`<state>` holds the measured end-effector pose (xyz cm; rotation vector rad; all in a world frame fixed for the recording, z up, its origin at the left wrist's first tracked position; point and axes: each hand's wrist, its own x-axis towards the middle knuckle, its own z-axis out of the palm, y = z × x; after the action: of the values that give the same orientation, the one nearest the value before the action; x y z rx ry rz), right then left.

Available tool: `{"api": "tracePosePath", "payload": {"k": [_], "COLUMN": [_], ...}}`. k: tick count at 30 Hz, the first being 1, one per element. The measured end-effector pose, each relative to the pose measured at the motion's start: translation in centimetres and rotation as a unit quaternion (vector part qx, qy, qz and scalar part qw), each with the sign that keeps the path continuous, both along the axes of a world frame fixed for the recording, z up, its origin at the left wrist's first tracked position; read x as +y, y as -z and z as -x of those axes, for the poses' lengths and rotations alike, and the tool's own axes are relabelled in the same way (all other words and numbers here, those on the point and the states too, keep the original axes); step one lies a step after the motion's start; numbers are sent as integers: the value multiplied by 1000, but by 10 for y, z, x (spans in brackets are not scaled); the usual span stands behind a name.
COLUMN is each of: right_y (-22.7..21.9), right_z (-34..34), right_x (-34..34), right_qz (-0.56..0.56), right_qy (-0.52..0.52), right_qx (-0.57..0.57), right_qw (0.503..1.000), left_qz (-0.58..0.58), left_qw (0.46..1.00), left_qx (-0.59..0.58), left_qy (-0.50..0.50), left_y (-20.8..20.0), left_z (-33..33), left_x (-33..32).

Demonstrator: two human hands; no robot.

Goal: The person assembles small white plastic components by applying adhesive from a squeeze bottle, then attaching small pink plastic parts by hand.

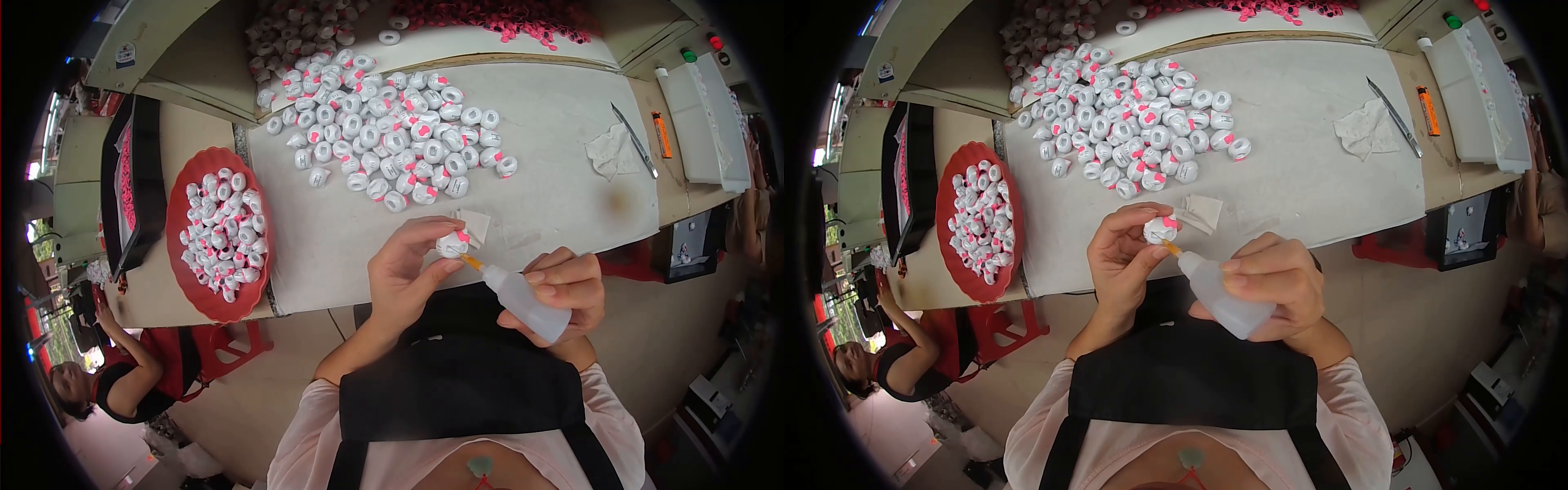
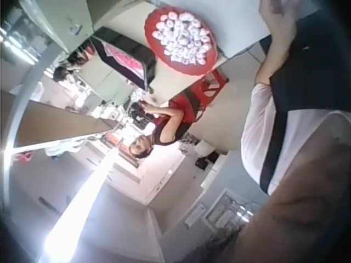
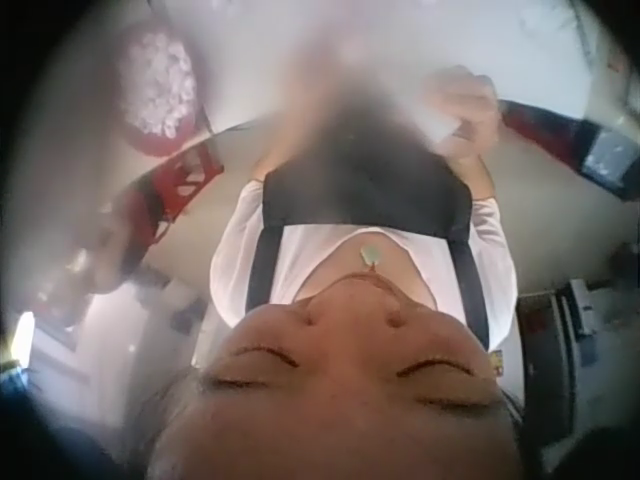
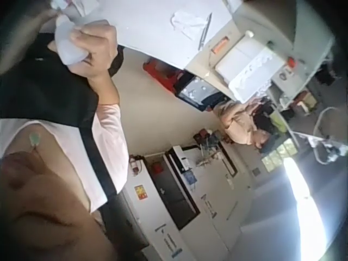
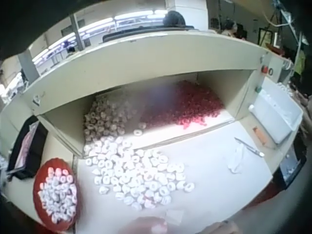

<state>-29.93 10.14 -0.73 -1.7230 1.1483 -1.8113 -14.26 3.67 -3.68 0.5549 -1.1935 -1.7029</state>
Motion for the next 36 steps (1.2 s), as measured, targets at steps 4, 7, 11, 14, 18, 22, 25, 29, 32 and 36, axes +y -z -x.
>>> {"api": "tracePosePath", "payload": {"k": [4,7,11,14,18,22,25,29,32,36], "right_y": [1,1,1,-1,0,-12,3,26,32,29], "right_z": [0,1,2,1,16,33,45,58,55,54], "right_x": [1,1,-3,-5,-16,-72,-140,-227,-256,-245], "right_qz": [-5,-13,-9,-32,-26,-232,-269,-161,-213,-232], "right_qy": [-10,-14,-4,16,-2,-60,-45,169,190,201], "right_qx": [3,8,15,28,-69,-87,-70,275,381,466], "right_qw": [1000,1000,1000,999,997,967,960,933,880,830], "left_qz": [32,53,58,56,26,-25,-46,-66,-61,-67], "left_qw": [998,996,994,994,996,996,993,993,994,992], "left_qx": [-51,-73,-89,-93,-73,-22,-28,-29,-26,-35], "left_qy": [-14,-20,-26,-18,-40,-79,-103,-94,-91,-102], "left_y": [-1,0,-1,-3,-7,4,3,-2,-4,0], "left_z": [-1,-2,-3,-6,-20,-42,-47,-47,-51,-58], "left_x": [0,-3,-5,-8,-15,-24,-20,-11,-9,-13]}}
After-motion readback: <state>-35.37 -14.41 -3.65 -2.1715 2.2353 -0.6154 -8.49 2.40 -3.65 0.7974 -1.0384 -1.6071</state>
